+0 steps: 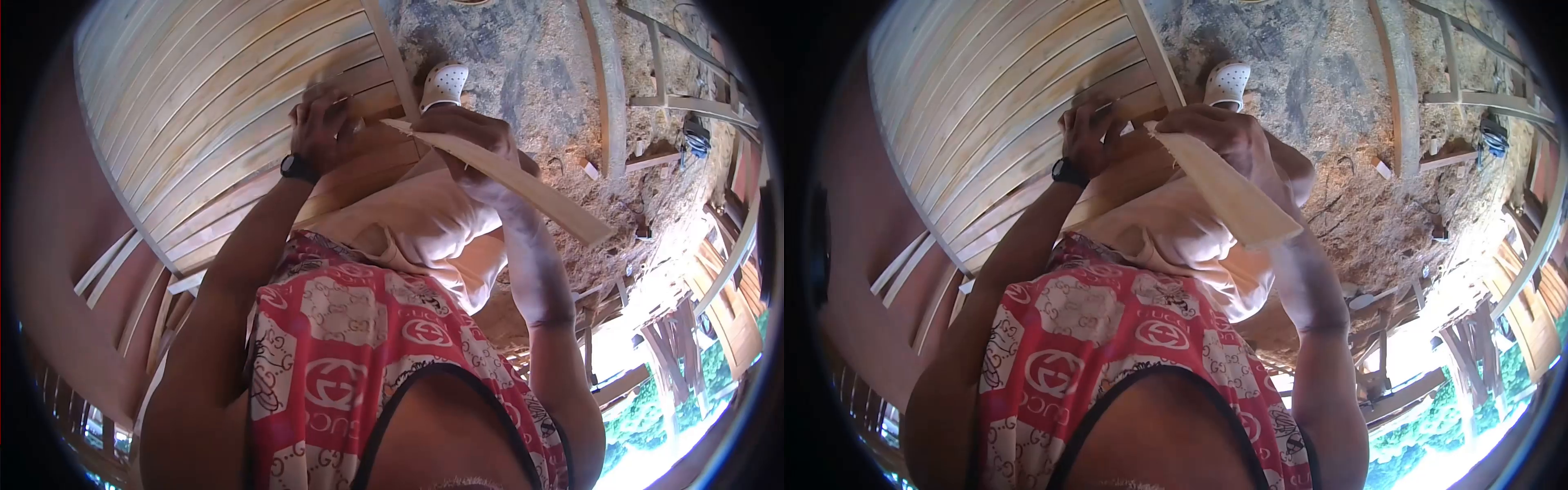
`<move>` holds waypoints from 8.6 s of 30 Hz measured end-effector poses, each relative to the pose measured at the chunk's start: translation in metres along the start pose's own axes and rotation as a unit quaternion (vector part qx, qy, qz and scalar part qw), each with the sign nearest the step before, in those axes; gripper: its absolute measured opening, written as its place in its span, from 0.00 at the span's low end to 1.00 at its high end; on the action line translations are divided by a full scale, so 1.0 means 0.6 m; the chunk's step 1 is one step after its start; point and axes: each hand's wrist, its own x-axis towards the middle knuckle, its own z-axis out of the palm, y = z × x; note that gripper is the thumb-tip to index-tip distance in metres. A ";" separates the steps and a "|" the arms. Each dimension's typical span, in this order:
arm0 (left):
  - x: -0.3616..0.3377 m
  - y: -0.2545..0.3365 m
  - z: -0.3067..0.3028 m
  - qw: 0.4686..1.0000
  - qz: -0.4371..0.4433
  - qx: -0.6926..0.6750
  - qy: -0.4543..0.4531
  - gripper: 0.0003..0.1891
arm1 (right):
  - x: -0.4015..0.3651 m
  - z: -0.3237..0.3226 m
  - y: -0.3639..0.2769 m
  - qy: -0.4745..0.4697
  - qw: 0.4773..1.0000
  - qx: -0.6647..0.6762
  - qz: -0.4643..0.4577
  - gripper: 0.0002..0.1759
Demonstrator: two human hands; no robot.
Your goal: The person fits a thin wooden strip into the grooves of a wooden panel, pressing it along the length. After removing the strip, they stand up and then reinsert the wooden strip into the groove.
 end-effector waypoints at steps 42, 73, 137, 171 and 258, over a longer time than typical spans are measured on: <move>0.007 -0.003 -0.013 0.995 0.038 -0.044 -0.087 0.43 | 0.003 0.058 -0.028 -0.039 0.995 -0.082 0.039 0.15; 0.002 -0.004 0.016 0.979 0.169 -0.033 -0.113 0.21 | -0.070 0.022 -0.040 -0.003 1.000 -0.021 0.019 0.26; -0.031 0.038 -0.011 0.978 0.130 -0.095 -0.133 0.31 | -0.074 0.035 -0.072 -0.022 0.995 -0.084 0.038 0.28; -0.030 0.042 -0.013 0.957 0.201 -0.114 -0.176 0.41 | -0.131 0.017 -0.274 0.170 0.980 0.054 -0.087 0.06; -0.042 0.074 -0.027 0.923 0.289 -0.078 -0.240 0.22 | -0.220 0.036 -0.084 -0.007 0.990 -0.065 0.124 0.12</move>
